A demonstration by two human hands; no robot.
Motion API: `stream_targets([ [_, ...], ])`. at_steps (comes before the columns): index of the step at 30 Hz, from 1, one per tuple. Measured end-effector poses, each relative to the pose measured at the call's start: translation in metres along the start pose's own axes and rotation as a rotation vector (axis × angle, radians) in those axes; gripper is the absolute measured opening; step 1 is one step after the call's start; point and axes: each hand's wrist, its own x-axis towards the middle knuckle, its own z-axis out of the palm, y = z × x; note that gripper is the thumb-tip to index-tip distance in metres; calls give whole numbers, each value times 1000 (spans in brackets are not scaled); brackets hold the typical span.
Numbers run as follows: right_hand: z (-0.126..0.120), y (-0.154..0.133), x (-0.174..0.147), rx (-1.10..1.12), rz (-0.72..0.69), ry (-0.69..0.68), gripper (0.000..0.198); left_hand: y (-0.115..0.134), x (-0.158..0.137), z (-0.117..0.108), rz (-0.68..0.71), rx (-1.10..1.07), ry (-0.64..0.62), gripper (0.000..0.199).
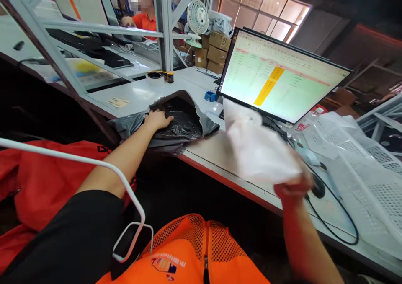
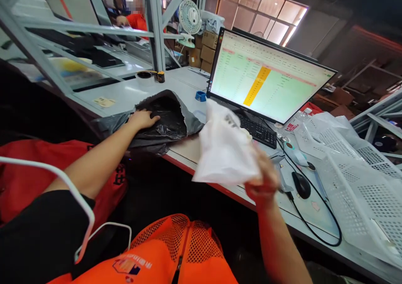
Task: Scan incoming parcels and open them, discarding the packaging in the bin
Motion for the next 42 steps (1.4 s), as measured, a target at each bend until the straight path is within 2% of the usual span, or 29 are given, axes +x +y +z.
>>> stream_targets([
  [2, 19, 10, -23, -33, -192, -371, 47, 15, -12, -10, 8, -8, -31, 61],
  [3, 24, 14, -33, -71, -266, -556, 49, 24, -21, -14, 39, -23, -30, 57],
  [5, 26, 23, -49, -152, -321, -822, 68, 43, -49, -21, 136, -70, -38, 50],
  [6, 22, 26, -53, -161, -288, -866, 82, 54, -65, -23, 208, -109, -52, 48],
  [8, 10, 30, -56, -92, -173, -858, 105, 78, -102, -21, 385, -216, -114, 45],
  [9, 4, 32, -54, -36, -96, -810, 107, 91, -119, -18, 489, -293, -148, 47],
  [12, -4, 40, -44, 41, 266, -531, 85, 128, -158, -6, 680, -454, -191, 65],
  [14, -1, 49, -38, 56, 587, -415, 81, 149, -169, -1, 719, -467, -213, 81],
  [15, 3, 54, -37, 84, 724, -419, 83, 156, -170, 1, 726, -457, -229, 88],
  [16, 7, 59, -37, 129, 823, -448, 84, 161, -169, 3, 707, -446, -237, 92],
  [18, 15, 67, -41, 217, 894, -495, 83, 161, -163, 6, 565, -437, -210, 90],
  [20, 19, 70, -46, 212, 853, -497, 80, 150, -157, 12, 335, -482, -206, 83],
  [21, 19, 68, -48, 161, 811, -475, 79, 142, -156, 16, 223, -540, -246, 82],
  [23, 15, 55, -51, 2, 666, -388, 74, 125, -159, 24, 91, -731, -409, 84],
  [25, 10, 29, -51, -116, 441, -274, 60, 116, -168, 31, 66, -960, -552, 89],
  [27, 7, -6, -52, -105, 190, -243, 46, 117, -182, 37, 70, -1134, -590, 92],
  [31, 18, -63, -65, -76, -169, -502, 41, 140, -208, 43, 31, -1319, -570, 82],
  [33, 29, -72, -74, -177, -245, -576, 41, 149, -218, 47, 11, -1368, -556, 75],
  [36, 36, -66, -86, -277, -265, -565, 37, 150, -233, 50, -80, -1360, -506, 72],
  [37, 35, -63, -89, -284, -264, -562, 38, 148, -238, 51, -111, -1332, -529, 71],
  [40, 30, -60, -96, -315, -275, -583, 46, 139, -253, 49, -70, -1219, -767, 64],
  [42, 28, -62, -99, -334, -293, -577, 36, 136, -262, 46, 36, -1174, -877, 65],
])
